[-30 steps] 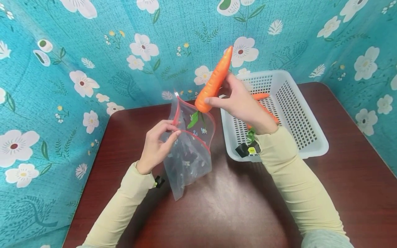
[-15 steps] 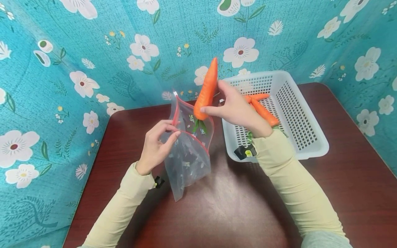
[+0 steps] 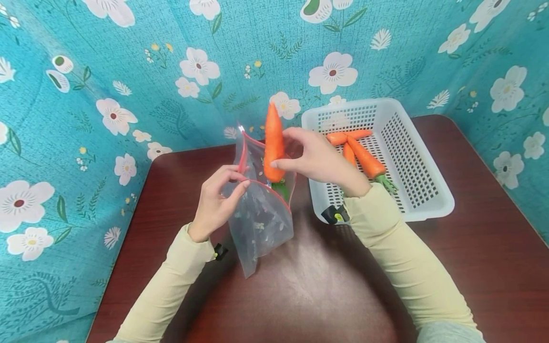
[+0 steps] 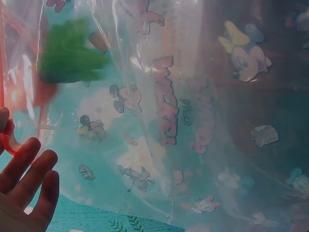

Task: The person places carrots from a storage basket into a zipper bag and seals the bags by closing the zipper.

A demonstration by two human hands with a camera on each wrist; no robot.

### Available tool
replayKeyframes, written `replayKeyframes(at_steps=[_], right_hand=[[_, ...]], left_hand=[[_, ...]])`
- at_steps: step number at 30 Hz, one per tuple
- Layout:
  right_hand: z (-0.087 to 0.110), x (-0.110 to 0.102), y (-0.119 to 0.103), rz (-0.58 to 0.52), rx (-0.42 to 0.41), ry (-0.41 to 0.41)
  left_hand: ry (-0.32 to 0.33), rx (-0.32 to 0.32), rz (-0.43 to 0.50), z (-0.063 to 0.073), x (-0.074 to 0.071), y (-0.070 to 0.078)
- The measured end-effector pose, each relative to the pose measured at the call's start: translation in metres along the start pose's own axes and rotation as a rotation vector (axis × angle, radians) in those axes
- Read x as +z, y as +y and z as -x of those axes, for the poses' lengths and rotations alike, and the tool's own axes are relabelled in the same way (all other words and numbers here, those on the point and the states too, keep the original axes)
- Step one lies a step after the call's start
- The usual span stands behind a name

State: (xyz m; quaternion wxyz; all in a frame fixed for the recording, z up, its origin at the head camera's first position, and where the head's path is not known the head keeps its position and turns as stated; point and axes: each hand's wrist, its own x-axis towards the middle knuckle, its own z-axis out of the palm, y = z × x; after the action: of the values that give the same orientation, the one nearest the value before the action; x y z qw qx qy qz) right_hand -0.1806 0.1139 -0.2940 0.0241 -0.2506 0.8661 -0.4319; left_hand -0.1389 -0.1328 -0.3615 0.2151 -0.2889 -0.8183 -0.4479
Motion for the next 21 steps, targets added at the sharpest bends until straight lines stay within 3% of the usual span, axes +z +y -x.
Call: replayKeyframes(at_steps=[7, 12, 21], right_hand=[[0.0004, -0.0012, 0.0043, 0.107, 0.027, -0.020], [-0.0008, -0.0018, 0.0081, 0.133, 0.089, -0.001], [-0.0008, -0.0062, 0.0079, 0.137, 0.140, -0.056]], left_hand=[[0.024, 0.015, 0.012, -0.0012, 0.0008, 0.0014], [0.060, 0.041, -0.011, -0.0028, -0.0001, 0.0030], [0.103, 0.090, -0.028, -0.0051, -0.0017, 0.0059]])
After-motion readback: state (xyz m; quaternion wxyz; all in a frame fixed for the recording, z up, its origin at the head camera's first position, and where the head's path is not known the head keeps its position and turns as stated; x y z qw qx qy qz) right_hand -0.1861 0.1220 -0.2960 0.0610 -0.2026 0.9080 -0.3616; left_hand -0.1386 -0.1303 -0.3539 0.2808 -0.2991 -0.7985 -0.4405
